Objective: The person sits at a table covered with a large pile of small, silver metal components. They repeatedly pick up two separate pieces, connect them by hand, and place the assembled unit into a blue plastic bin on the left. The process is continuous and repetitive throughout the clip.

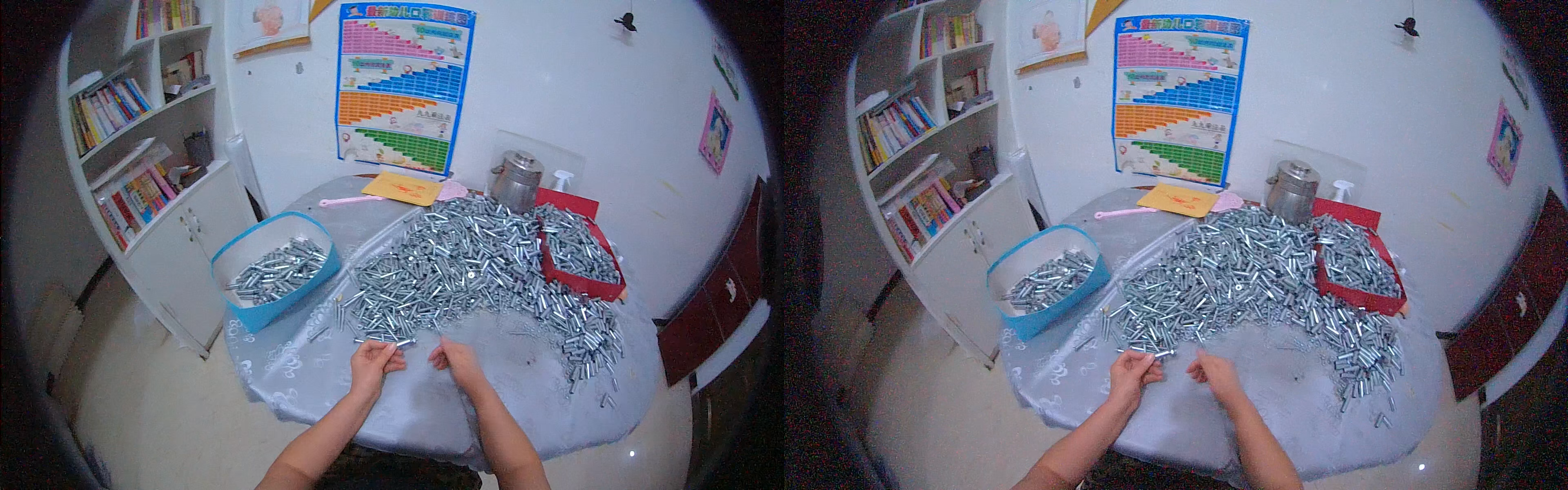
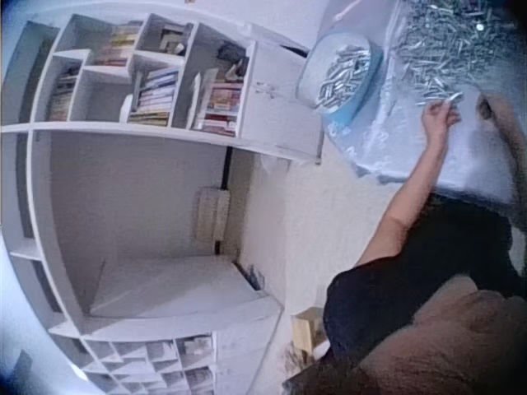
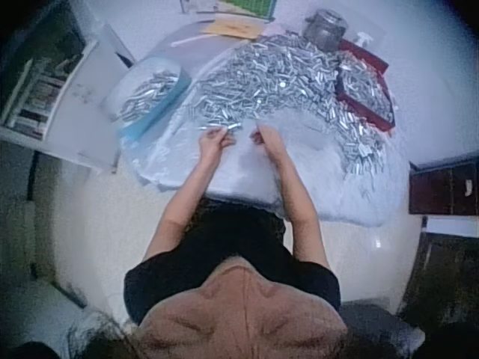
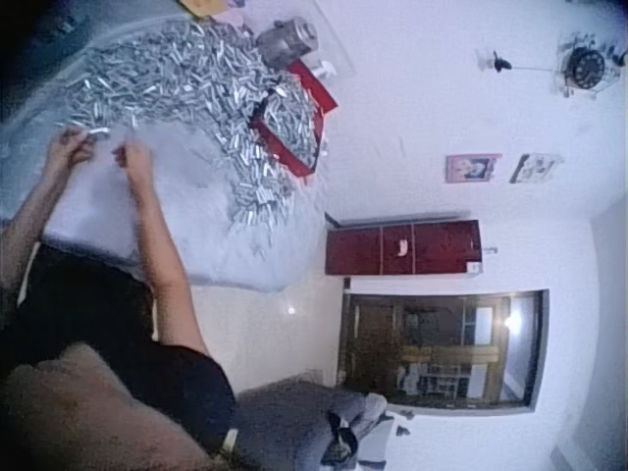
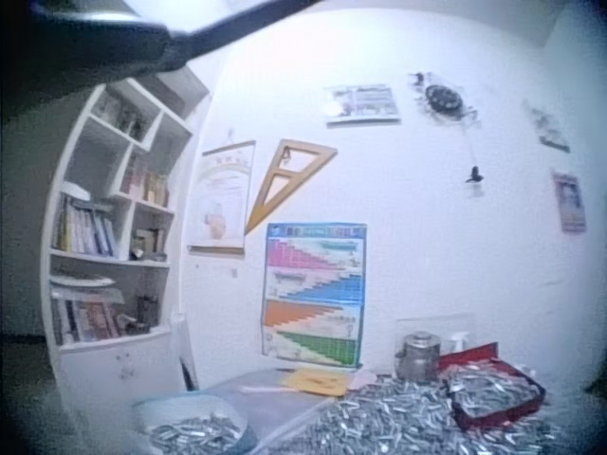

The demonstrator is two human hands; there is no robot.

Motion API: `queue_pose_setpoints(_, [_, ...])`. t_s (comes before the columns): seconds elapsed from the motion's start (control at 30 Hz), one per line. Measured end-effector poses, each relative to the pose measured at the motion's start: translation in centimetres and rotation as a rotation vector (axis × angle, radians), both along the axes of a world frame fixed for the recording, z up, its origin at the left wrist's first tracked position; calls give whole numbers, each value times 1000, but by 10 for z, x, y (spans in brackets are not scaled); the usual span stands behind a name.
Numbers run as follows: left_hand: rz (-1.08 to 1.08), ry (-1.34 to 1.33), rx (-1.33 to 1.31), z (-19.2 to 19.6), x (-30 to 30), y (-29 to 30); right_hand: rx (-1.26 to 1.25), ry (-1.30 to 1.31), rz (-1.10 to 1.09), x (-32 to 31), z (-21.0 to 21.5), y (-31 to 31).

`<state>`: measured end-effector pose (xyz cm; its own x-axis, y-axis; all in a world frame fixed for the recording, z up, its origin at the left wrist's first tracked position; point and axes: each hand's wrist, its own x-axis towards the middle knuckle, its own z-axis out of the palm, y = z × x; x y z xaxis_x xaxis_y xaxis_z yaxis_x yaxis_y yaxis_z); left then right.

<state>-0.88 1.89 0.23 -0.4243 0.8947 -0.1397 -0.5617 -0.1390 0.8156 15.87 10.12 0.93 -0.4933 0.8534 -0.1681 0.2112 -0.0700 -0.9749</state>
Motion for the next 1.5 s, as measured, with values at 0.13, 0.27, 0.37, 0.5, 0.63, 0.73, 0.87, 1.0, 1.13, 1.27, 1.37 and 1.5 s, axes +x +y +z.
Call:
queue_pose_setpoints(0.13, [209,237,117,21,-32,11,27,137,-165,14,-8,12])
queue_pose_setpoints(0.27, [553,780,123,58,-108,30,91,208,-255,16,-3,15])
queue_pose_setpoints(0.37, [633,1055,-49,81,-154,39,105,265,-282,15,-1,14])
queue_pose_setpoints(0.5, [471,1080,-32,59,-194,57,114,285,-262,14,1,13])
queue_pose_setpoints(0.63, [397,1363,16,58,-164,50,122,286,-284,15,0,14])
queue_pose_setpoints(0.73, [37,1460,11,58,-134,31,119,264,-302,18,0,15])
queue_pose_setpoints(0.87, [-155,1647,-48,50,-124,5,102,298,-293,18,0,14])
queue_pose_setpoints(1.0, [52,1783,-254,39,-134,-13,99,274,-298,20,1,13])
queue_pose_setpoints(1.13, [40,1701,-447,23,-144,-24,103,255,-268,20,0,14])
queue_pose_setpoints(1.27, [68,1719,-377,18,-140,-22,87,260,-277,21,-2,14])
queue_pose_setpoints(1.37, [125,1535,-283,26,-120,-19,97,243,-276,22,-11,20])
queue_pose_setpoints(1.5, [58,1116,-93,27,-92,-4,183,210,-299,28,-1,19])
